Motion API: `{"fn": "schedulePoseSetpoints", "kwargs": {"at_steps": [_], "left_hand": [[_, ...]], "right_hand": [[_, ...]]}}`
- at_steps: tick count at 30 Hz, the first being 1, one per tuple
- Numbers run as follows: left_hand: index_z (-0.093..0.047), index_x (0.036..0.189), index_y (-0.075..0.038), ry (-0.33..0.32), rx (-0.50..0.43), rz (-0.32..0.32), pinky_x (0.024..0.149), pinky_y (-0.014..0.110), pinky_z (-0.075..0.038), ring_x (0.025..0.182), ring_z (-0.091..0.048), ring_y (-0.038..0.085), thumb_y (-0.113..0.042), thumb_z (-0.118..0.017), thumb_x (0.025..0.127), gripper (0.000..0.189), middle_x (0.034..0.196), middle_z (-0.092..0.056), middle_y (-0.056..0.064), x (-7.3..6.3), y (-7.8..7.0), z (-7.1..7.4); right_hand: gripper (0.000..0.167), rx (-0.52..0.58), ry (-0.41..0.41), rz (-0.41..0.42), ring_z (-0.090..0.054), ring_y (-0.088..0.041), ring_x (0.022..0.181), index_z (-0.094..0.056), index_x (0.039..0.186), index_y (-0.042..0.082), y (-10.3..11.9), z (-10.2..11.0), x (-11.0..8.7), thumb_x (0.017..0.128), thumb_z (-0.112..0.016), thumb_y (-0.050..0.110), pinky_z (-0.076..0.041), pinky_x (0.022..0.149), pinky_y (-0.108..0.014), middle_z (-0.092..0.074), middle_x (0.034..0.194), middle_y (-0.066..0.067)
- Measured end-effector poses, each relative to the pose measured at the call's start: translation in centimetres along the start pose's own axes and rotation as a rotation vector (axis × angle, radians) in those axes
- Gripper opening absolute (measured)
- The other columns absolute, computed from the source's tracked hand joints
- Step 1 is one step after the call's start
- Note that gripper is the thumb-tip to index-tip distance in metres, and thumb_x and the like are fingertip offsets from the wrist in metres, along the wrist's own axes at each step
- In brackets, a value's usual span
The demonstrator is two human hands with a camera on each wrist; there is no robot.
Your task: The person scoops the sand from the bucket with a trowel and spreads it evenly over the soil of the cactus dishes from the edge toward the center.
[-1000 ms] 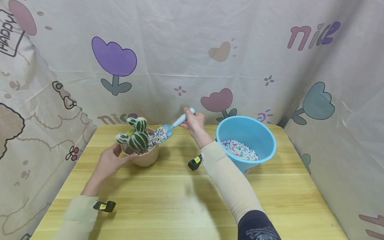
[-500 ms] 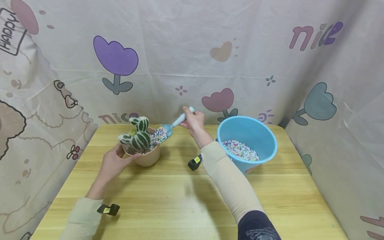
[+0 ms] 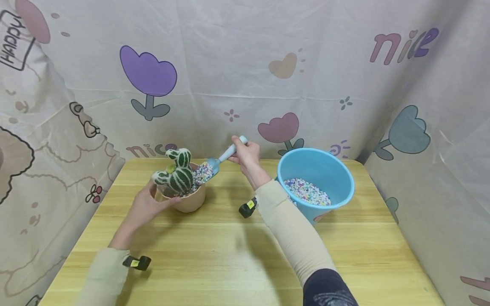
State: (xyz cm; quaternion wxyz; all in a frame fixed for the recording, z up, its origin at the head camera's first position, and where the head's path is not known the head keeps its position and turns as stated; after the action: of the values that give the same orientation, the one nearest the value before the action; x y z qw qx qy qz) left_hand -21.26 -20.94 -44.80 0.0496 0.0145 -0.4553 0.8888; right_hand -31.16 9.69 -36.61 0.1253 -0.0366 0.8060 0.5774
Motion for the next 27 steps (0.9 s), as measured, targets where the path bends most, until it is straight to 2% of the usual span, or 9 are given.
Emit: {"fn": "schedulePoseSetpoints", "kwargs": {"at_steps": [3,8,14,17,20,23,25,27], "left_hand": [[-0.018,0.17,-0.02,0.051,-0.038,-0.026,0.128,0.064,-0.027,0.158,-0.028,0.048,-0.045,-0.09,0.083,0.116,0.17,-0.031,0.025,0.5,0.3,0.2],[-0.041,0.16,-0.012,0.082,-0.09,-0.04,0.123,0.053,-0.041,0.15,-0.045,0.041,-0.043,-0.09,0.084,0.096,0.159,-0.05,0.019,1.0,0.5,0.2],[-0.043,0.159,-0.015,0.058,-0.105,-0.044,0.12,0.049,-0.045,0.147,-0.05,0.038,-0.043,-0.09,0.083,0.094,0.157,-0.053,0.017,0.9,0.4,0.1],[-0.042,0.16,-0.017,0.039,-0.113,-0.045,0.119,0.049,-0.047,0.146,-0.051,0.038,-0.043,-0.09,0.084,0.094,0.157,-0.053,0.017,0.6,0.1,-0.1],[-0.042,0.16,-0.019,0.015,-0.111,-0.042,0.117,0.048,-0.049,0.145,-0.053,0.037,-0.044,-0.09,0.083,0.094,0.155,-0.055,0.016,0.4,-0.2,-0.4],[-0.041,0.161,-0.021,-0.011,-0.098,-0.024,0.115,0.048,-0.051,0.143,-0.055,0.037,-0.048,-0.091,0.081,0.098,0.155,-0.055,0.017,0.2,-0.3,-0.7],[-0.04,0.162,-0.021,-0.025,-0.099,-0.011,0.116,0.049,-0.05,0.144,-0.054,0.038,-0.05,-0.091,0.079,0.101,0.156,-0.054,0.019,0.1,-0.3,-0.9],[-0.038,0.163,-0.021,-0.045,-0.088,0.003,0.118,0.052,-0.049,0.145,-0.052,0.04,-0.052,-0.092,0.078,0.104,0.157,-0.052,0.022,-0.1,-0.4,-1.1]], "right_hand": [[0.035,-0.003,0.001,0.0,-0.067,-0.048,0.121,-0.062,0.121,-0.01,0.0,0.0,0.0,0.105,-0.066,0.021,-0.066,0.091,-0.043,-0.069,0.119,-0.035],[0.034,-0.008,0.001,0.0,-0.072,-0.044,0.116,-0.062,0.119,-0.01,0.0,0.1,0.0,0.105,-0.066,0.021,-0.067,0.088,-0.041,-0.071,0.101,-0.024],[0.032,-0.001,-0.002,0.005,-0.08,-0.032,0.096,-0.062,0.117,-0.009,0.1,0.3,0.0,0.105,-0.066,0.021,-0.066,0.089,-0.042,-0.071,0.097,-0.021],[0.033,-0.001,-0.005,0.003,-0.079,-0.036,0.101,-0.062,0.118,-0.009,0.2,0.3,0.0,0.105,-0.066,0.021,-0.066,0.09,-0.042,-0.071,0.108,-0.028],[0.035,-0.006,-0.005,0.004,-0.073,-0.043,0.114,-0.062,0.12,-0.01,0.2,0.4,0.1,0.106,-0.065,0.021,-0.067,0.089,-0.041,-0.068,0.122,-0.035],[0.036,-0.005,-0.008,0.004,-0.071,-0.045,0.117,-0.061,0.122,-0.011,0.3,0.5,0.1,0.106,-0.065,0.022,-0.067,0.085,-0.038,-0.069,0.119,-0.034],[0.038,-0.006,-0.01,0.004,-0.072,-0.044,0.117,-0.061,0.123,-0.012,0.3,0.5,0.2,0.105,-0.066,0.022,-0.068,0.084,-0.037,-0.07,0.109,-0.028],[0.039,-0.009,-0.012,0.005,-0.077,-0.04,0.107,-0.061,0.125,-0.012,0.3,0.6,0.2,0.105,-0.066,0.022,-0.068,0.083,-0.037,-0.072,0.1,-0.022]]}}
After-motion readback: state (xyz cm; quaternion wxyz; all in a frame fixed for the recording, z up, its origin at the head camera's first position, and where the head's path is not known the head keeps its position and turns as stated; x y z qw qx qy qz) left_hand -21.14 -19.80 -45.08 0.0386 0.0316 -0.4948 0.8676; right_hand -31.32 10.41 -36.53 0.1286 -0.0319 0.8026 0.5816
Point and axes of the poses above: each hand's wrist, its own x-axis towards the middle knuckle, its own z-axis out of the back of the hand, y = z × x, the point moved 4 cm from there along x, towards the middle knuckle
